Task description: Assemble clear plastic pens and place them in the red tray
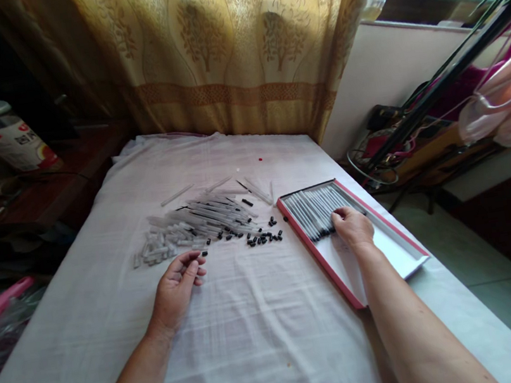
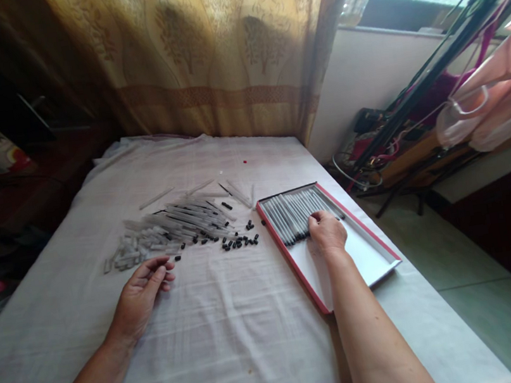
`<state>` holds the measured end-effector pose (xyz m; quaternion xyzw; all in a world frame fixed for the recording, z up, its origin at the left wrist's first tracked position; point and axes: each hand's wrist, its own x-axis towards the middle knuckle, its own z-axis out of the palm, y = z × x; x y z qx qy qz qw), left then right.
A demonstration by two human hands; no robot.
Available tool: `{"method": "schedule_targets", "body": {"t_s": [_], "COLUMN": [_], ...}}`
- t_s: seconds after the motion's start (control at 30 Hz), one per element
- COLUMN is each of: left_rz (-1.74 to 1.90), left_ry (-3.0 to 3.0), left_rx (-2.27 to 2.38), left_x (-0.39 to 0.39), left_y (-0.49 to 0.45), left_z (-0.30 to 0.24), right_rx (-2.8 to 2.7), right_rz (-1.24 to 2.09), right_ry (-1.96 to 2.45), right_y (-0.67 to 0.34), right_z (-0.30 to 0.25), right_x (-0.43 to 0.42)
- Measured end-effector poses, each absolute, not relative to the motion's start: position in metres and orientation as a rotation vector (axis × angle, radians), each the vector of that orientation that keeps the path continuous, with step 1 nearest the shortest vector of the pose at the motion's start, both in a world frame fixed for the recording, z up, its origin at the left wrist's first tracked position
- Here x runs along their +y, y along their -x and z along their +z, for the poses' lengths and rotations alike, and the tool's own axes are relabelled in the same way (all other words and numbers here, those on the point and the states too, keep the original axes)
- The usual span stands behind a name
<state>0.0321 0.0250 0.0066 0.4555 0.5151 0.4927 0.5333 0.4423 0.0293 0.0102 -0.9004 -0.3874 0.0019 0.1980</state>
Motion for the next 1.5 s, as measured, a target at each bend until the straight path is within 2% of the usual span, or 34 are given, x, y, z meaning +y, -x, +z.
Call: {"method": "schedule_targets", "body": {"t_s": [0.27, 0.43, 0.53, 0.67, 0.9, 1.5], "left_rz": [1.171, 1.162, 1.158, 1.155, 1.131, 1.108], "left_ry": [-1.055, -1.072, -1.072, -1.068, -1.085, -1.127], "left_rx": [1.210, 1.202, 1.200, 1.189, 1.179, 1.177], "left_x": [0.024, 0.024, 0.025, 0.024, 0.024, 0.025], "left_y": [-0.032, -0.032, -0.032, -0.031, -0.032, -0.031], "left_z": [0.008, 0.006, 0.005, 0.005, 0.005, 0.000], "right_rx": [-1.145, -1.328, -1.624, -1.881, -2.071, -2.007], "right_rz": [-0.010, -0.129, -0.024, 0.135, 0.158, 0.279], "right_ry": [2.536, 2.307, 2.129, 2.102, 2.115, 2.260], "right_y": [-0.433, -0.391, -0.349, -0.299, -0.267, -0.263], "right_z": [0.027, 0.047, 0.049, 0.042, 0.035, 0.040], "right_x": [0.030, 0.039, 0.046, 0.052, 0.060, 0.067]}}
